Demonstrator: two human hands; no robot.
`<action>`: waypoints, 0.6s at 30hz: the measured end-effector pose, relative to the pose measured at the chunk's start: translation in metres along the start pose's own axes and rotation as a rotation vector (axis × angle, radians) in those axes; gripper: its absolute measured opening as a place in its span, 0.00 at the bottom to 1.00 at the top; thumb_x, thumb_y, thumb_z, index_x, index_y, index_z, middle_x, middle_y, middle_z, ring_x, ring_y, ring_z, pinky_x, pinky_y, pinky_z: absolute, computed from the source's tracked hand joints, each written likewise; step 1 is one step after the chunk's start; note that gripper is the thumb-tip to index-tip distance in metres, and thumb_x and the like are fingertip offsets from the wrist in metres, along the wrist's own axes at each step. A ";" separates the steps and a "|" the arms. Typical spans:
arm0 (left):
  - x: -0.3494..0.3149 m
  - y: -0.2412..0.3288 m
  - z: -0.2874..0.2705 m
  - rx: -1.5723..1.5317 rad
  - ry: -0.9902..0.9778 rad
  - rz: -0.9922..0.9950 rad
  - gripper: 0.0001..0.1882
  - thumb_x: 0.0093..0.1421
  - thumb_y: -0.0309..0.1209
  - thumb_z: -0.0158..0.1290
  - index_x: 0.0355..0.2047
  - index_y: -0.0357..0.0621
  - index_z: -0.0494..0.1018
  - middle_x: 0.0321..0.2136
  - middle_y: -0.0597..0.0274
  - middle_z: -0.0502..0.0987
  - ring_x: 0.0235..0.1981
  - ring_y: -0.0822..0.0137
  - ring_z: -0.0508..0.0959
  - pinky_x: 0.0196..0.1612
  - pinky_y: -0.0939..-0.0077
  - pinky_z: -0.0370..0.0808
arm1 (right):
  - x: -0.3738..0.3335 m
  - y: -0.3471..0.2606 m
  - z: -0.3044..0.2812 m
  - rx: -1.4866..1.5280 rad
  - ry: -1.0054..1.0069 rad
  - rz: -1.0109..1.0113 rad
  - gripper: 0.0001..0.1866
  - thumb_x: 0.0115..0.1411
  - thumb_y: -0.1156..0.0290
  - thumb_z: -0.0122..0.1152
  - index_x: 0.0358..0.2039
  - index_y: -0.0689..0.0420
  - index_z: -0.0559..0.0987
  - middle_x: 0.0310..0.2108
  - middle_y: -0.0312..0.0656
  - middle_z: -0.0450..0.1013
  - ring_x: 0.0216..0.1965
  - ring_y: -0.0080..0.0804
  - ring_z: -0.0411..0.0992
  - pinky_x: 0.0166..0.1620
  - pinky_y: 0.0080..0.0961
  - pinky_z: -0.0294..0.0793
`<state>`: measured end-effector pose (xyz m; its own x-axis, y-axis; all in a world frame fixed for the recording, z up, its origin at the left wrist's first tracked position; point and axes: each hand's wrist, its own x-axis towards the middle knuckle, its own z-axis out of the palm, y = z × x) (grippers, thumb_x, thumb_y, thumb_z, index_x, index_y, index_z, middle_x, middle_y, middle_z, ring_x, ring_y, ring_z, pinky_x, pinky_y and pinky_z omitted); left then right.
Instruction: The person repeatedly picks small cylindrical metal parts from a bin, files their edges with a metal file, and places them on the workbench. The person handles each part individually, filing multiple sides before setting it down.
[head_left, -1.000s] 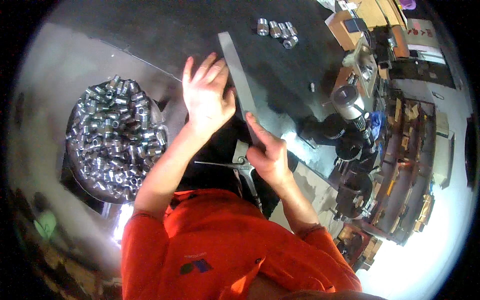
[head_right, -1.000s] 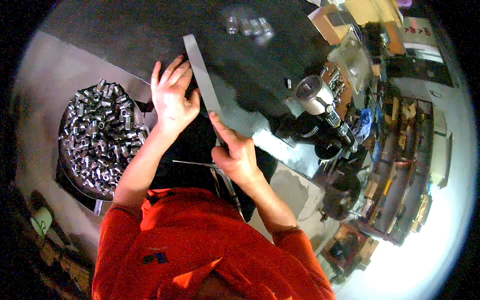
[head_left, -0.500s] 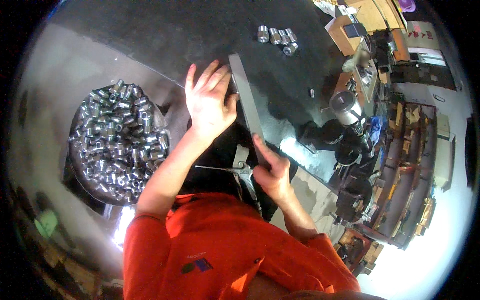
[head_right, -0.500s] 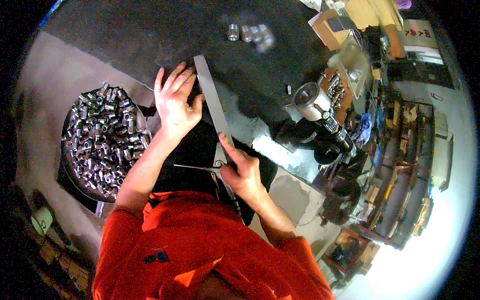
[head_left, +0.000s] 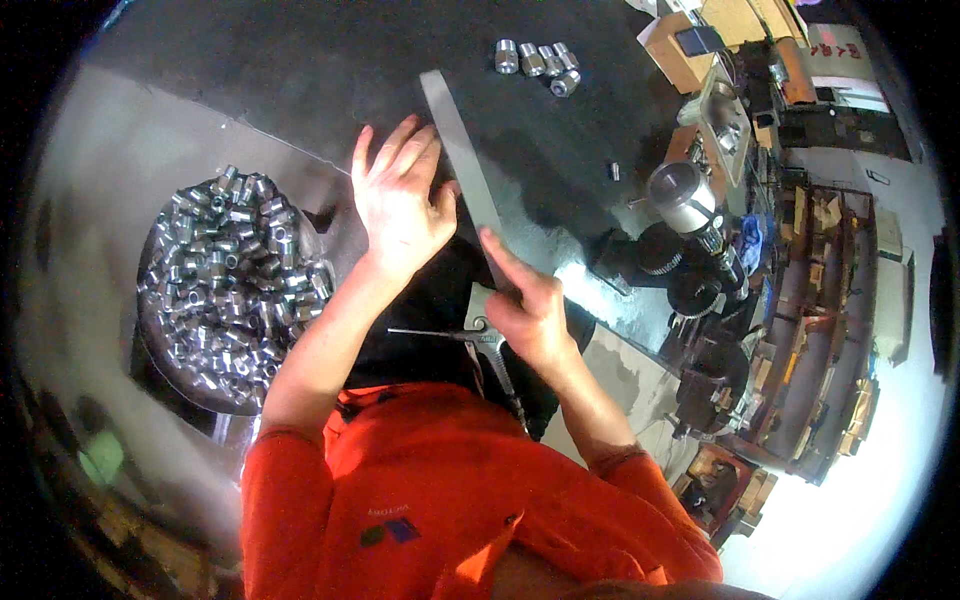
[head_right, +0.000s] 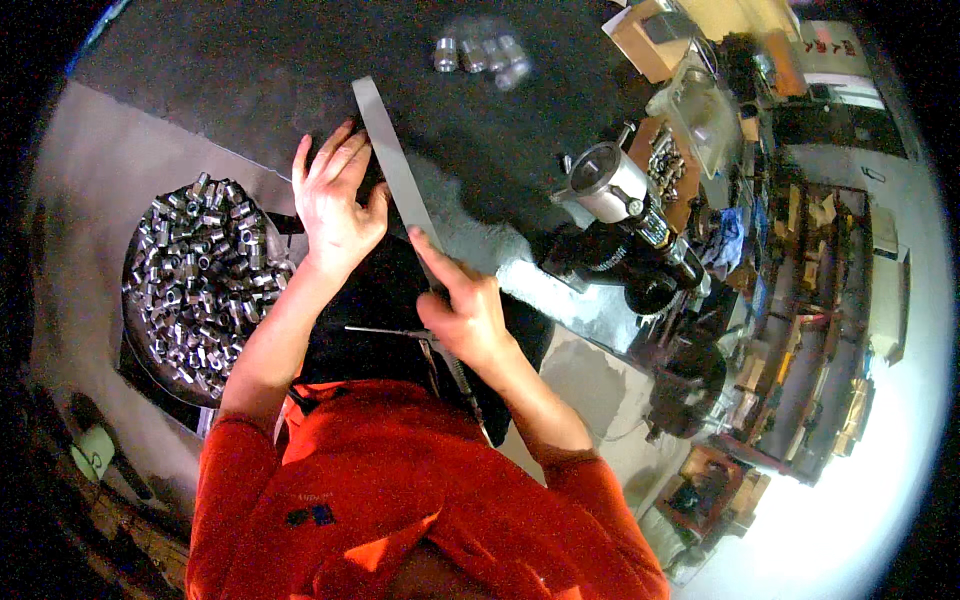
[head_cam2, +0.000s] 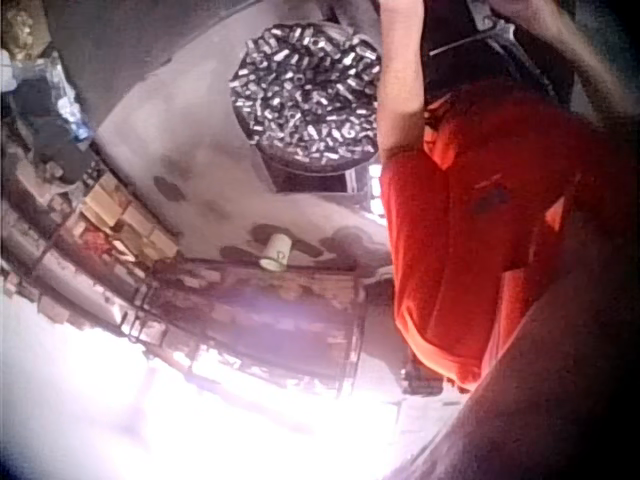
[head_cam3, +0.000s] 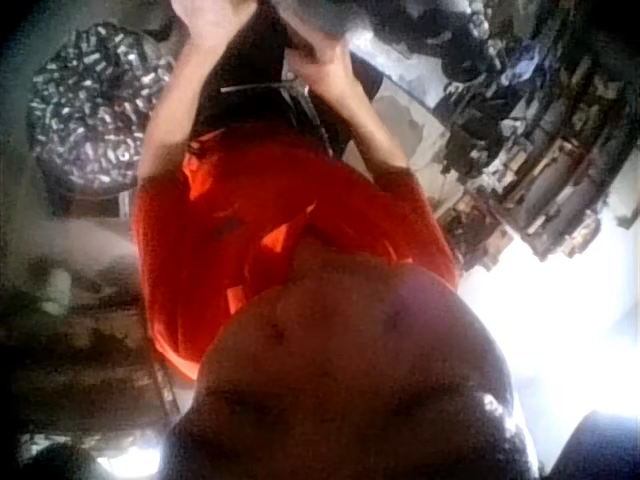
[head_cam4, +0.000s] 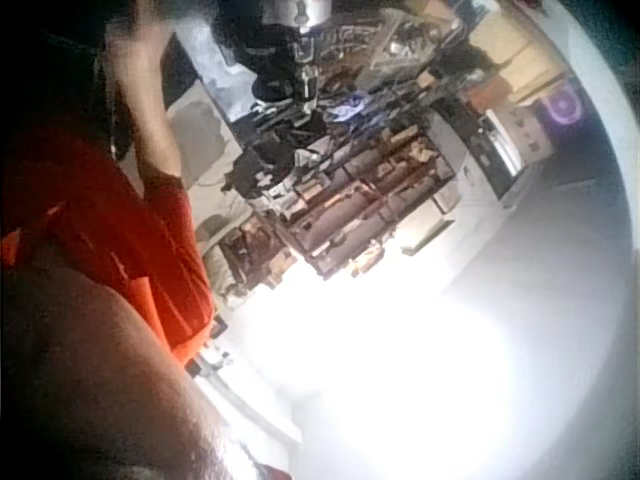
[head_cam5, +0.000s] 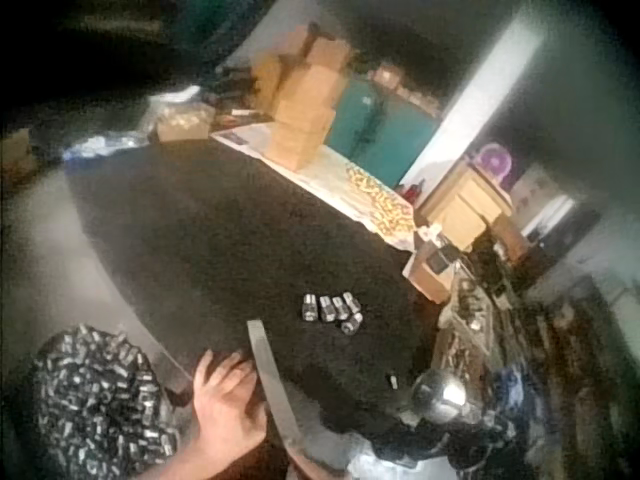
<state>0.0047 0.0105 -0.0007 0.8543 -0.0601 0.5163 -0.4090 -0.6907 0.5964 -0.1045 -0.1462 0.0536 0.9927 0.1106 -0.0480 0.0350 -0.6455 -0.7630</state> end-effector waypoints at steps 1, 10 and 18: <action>0.000 -0.001 0.000 0.004 0.001 -0.005 0.25 0.41 0.27 0.59 0.44 0.40 0.77 0.49 0.59 0.77 0.58 0.60 0.70 0.66 0.50 0.53 | 0.002 0.000 0.000 0.010 0.006 -0.004 0.37 0.44 0.82 0.55 0.60 0.55 0.71 0.40 0.59 0.76 0.35 0.47 0.78 0.41 0.33 0.75; 0.000 -0.001 -0.003 0.009 -0.002 -0.003 0.24 0.42 0.28 0.61 0.43 0.40 0.77 0.49 0.62 0.77 0.58 0.60 0.70 0.66 0.51 0.52 | -0.016 0.007 -0.002 -0.007 -0.020 0.038 0.37 0.44 0.86 0.50 0.60 0.59 0.70 0.49 0.55 0.75 0.43 0.23 0.74 0.44 0.17 0.71; 0.000 0.000 -0.001 0.009 0.005 0.011 0.23 0.46 0.30 0.62 0.45 0.41 0.77 0.50 0.62 0.77 0.58 0.60 0.70 0.66 0.53 0.54 | -0.005 0.001 -0.012 0.054 0.117 -0.051 0.37 0.44 0.81 0.55 0.60 0.53 0.71 0.38 0.54 0.77 0.28 0.31 0.74 0.36 0.24 0.73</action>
<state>0.0044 0.0111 -0.0001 0.8479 -0.0641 0.5263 -0.4156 -0.6967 0.5848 -0.1085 -0.1567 0.0611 0.9966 0.0516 0.0648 0.0828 -0.5992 -0.7963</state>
